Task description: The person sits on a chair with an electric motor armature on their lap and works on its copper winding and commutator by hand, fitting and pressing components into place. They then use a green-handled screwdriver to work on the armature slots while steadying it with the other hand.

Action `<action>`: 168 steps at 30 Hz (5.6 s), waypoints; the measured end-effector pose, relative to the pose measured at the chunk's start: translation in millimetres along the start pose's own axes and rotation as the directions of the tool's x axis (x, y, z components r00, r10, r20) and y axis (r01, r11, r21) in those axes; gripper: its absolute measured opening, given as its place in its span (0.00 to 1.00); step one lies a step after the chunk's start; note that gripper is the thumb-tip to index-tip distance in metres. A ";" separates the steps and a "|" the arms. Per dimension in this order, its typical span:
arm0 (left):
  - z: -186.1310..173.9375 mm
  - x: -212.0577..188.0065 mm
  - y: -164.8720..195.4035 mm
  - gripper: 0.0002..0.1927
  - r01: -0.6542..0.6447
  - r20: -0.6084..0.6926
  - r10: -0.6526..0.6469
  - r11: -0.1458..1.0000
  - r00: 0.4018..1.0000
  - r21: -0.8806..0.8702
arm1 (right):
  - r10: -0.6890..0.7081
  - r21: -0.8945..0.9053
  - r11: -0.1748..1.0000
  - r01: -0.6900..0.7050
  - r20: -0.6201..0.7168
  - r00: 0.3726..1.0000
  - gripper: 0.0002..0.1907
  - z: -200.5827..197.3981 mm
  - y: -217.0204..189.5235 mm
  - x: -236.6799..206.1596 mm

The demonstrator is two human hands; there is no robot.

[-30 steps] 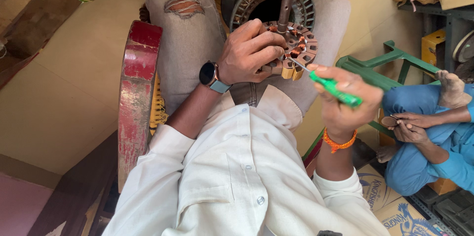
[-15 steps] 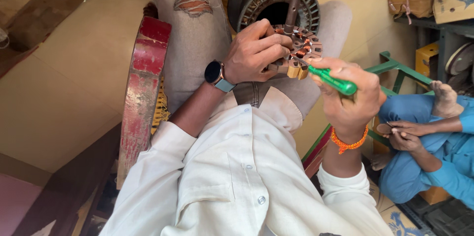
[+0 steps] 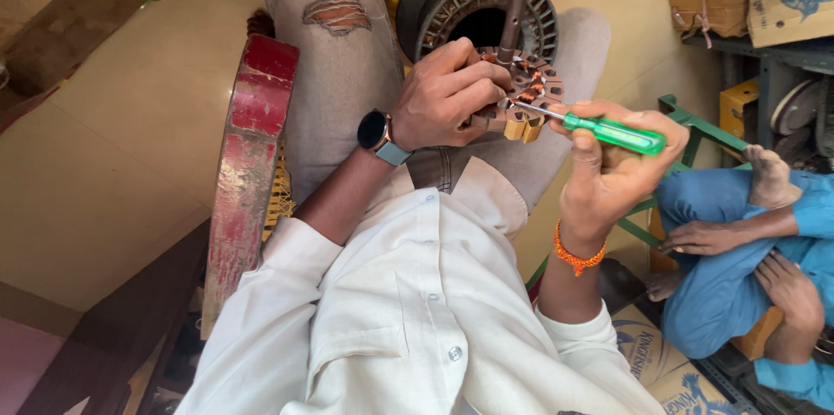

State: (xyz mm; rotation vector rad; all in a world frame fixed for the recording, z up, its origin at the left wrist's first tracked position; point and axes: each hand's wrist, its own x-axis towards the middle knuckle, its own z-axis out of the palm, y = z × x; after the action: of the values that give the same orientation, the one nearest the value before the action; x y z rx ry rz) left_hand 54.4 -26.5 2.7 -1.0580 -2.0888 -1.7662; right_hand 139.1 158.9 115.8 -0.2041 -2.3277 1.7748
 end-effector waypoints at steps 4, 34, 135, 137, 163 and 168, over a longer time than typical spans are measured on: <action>1.4 -0.9 0.0 0.18 0.000 0.002 0.000 1.000 1.000 0.024 | 0.073 0.001 0.997 -0.073 0.041 0.997 0.22 -0.2 -10.1 13.5; -14.8 47.4 -4.0 0.19 0.309 -0.147 -0.308 0.951 0.940 -0.016 | -0.103 -0.255 0.937 0.240 0.454 0.885 0.16 164.3 -61.0 326.7; 13.8 57.4 -11.2 0.20 0.443 -0.207 -0.467 0.883 0.860 -0.152 | -0.165 -0.375 0.869 0.323 0.397 0.903 0.04 -19.7 61.9 87.6; 17.2 56.5 -14.4 0.17 0.466 -0.238 -0.478 0.878 0.846 -0.106 | -0.146 -0.327 0.909 0.259 0.332 0.932 0.05 -33.6 56.2 104.2; 9.4 54.6 -21.8 0.21 0.448 -0.155 -0.495 0.855 0.855 -0.261 | -0.220 -0.385 0.537 0.751 0.795 0.565 0.06 47.5 46.7 229.6; -6.8 49.9 -33.4 0.33 0.418 0.056 -0.539 0.580 0.841 -0.700 | -0.292 -0.216 0.565 0.796 0.850 0.438 0.06 53.8 17.5 235.1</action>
State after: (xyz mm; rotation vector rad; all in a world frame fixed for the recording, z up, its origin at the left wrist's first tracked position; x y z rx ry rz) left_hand -4.6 -14.4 7.4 -0.4018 -1.7118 -2.9473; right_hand -102.2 168.2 104.0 1.3871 -2.8415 0.7102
